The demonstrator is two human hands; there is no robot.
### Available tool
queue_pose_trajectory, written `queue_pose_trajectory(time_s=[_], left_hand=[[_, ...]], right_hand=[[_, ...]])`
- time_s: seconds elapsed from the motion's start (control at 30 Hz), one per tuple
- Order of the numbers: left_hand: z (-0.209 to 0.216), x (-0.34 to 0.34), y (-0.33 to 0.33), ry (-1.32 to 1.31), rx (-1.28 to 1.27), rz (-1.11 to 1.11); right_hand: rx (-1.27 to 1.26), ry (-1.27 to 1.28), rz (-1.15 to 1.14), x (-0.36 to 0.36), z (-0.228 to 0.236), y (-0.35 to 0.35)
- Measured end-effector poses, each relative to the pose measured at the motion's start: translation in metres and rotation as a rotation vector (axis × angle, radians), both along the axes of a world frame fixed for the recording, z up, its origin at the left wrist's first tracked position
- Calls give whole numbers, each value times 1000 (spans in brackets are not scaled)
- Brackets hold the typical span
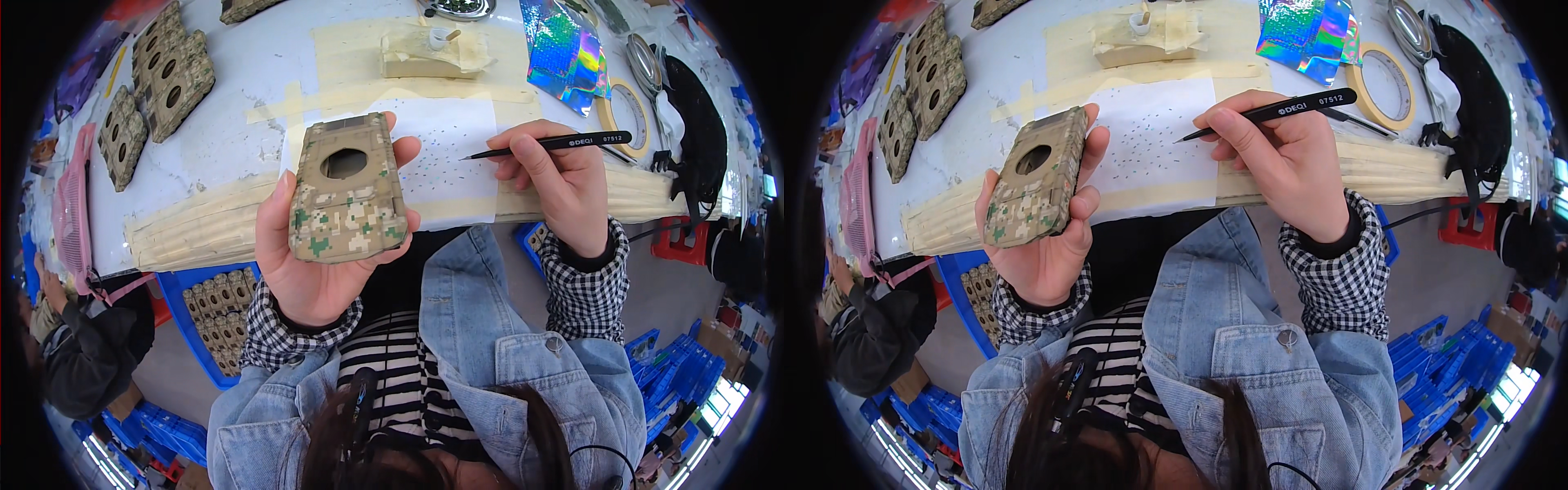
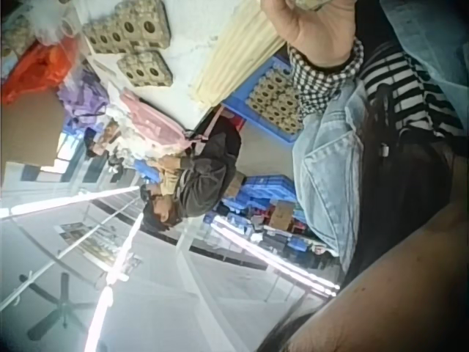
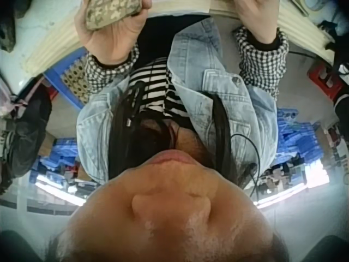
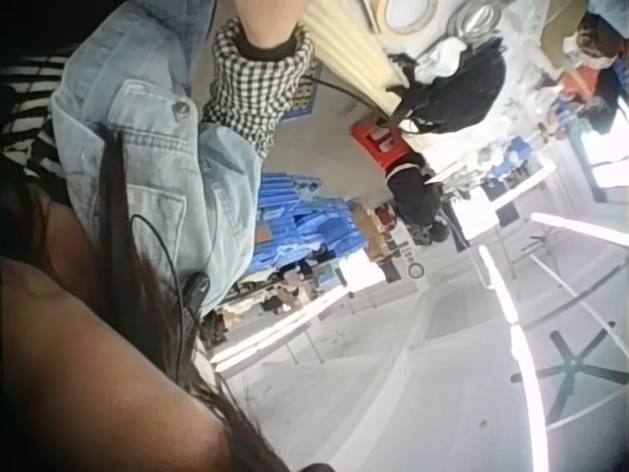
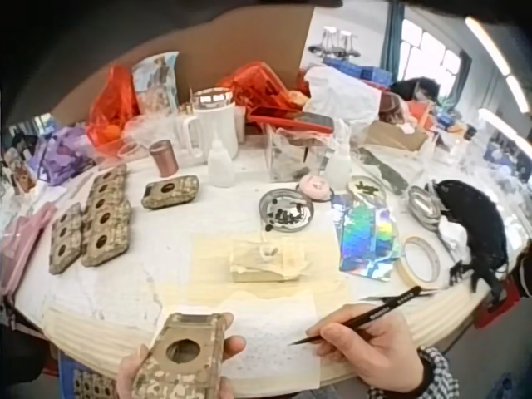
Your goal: Apply fine markings or coloring to toy tank turret components using a detailing pen.
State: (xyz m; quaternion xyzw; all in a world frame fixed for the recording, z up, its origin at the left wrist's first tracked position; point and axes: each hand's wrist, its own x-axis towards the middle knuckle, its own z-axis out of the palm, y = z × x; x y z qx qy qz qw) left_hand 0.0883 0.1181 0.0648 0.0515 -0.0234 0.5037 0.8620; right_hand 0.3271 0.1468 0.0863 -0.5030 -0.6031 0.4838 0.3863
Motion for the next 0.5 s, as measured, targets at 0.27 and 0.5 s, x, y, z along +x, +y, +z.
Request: queue_pose_trajectory(time_s=[0.27, 0.5], left_hand=[[0, -1, 0, -11, -11, -8], [2, 1, 1, -44, -10, -13]], right_hand=[[15, 26, -5, 0, 0, 0], [166, 117, 8, -3, 21, 4]])
